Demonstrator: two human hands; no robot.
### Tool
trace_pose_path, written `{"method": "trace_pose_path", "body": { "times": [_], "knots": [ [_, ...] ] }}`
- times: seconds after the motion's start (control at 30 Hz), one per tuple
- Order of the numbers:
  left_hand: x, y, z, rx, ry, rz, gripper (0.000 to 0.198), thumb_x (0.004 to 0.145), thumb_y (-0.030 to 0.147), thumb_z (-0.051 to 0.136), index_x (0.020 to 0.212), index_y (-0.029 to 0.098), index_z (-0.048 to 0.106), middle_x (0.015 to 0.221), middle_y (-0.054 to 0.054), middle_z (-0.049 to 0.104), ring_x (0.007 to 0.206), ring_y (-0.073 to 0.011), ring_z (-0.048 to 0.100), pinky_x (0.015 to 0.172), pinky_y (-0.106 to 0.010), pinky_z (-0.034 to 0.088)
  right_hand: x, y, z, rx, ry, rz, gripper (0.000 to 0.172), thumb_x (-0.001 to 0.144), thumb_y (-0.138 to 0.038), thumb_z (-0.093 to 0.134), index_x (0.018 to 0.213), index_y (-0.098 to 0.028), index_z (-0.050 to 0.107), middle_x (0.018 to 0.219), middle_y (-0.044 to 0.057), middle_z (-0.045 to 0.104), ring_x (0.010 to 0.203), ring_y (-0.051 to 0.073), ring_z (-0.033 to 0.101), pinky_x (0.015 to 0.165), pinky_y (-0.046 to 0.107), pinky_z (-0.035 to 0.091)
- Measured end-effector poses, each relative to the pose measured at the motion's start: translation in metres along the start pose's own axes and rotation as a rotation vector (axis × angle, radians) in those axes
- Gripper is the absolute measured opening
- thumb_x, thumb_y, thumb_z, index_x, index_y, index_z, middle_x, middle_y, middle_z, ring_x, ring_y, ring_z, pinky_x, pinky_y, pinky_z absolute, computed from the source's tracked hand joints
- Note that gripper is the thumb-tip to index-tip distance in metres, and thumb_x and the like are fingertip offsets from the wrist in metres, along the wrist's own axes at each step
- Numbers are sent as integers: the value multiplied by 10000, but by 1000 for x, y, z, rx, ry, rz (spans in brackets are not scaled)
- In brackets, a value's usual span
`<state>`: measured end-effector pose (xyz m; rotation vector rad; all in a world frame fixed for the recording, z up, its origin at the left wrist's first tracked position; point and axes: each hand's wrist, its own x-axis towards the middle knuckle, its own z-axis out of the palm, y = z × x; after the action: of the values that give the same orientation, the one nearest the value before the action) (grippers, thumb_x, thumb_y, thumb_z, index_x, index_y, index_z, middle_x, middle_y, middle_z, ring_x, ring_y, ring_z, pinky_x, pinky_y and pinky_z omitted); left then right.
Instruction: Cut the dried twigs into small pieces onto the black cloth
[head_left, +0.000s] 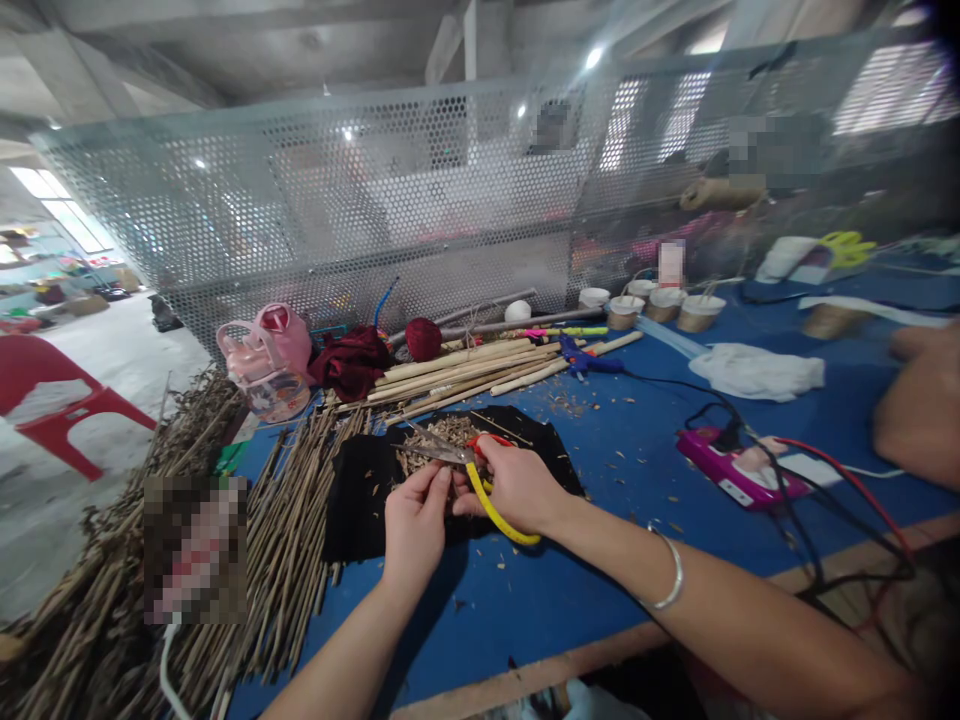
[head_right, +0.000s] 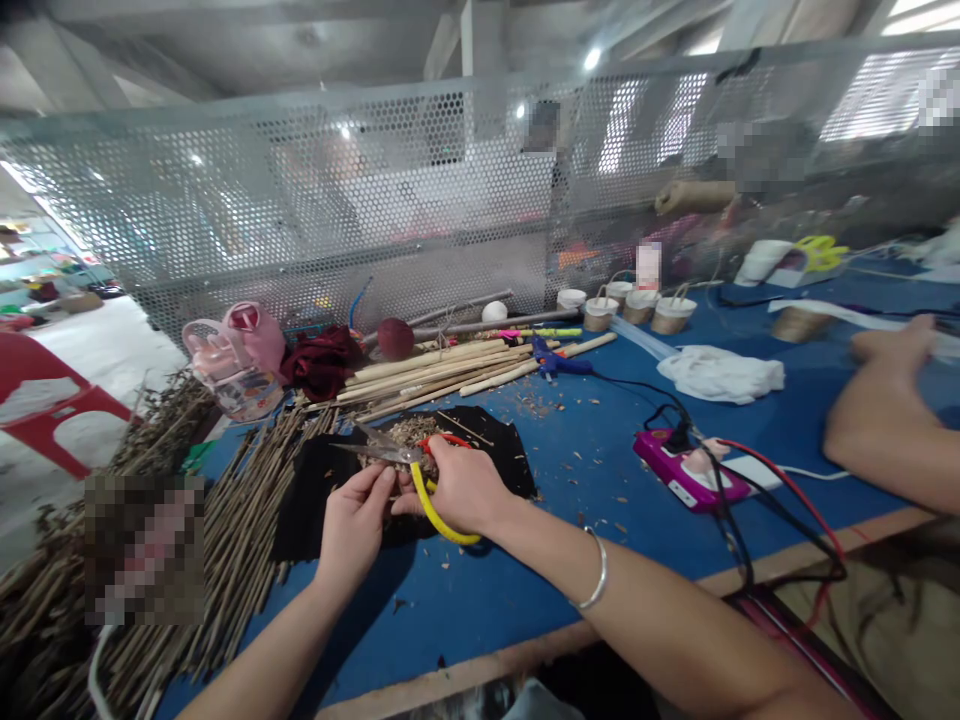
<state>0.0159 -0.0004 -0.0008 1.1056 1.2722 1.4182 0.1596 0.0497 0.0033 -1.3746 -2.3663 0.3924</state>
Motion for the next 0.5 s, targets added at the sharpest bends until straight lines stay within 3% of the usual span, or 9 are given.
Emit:
{"method": "trace_pose_path", "body": {
  "times": [0.27, 0.5],
  "knots": [
    [2, -5, 0, 48, 5, 28, 261, 721, 342, 612, 864, 134, 678, 787, -43, 682, 692, -139, 593, 645, -214, 466, 2, 1, 0, -94, 3, 26, 565, 610, -718, 536, 827, -201, 461, 708, 36, 618, 624, 192, 589, 530, 252, 280],
    [5, -6, -2, -5, 43, -118, 389, 667, 387, 659, 971, 144, 669, 746, -37, 674, 598, -125, 584, 500, -201, 477, 5, 3, -2, -103, -34, 55, 514, 650, -710, 507, 762, -209, 481, 685, 32, 620, 616, 191, 593, 513, 250, 276]
  ]
}}
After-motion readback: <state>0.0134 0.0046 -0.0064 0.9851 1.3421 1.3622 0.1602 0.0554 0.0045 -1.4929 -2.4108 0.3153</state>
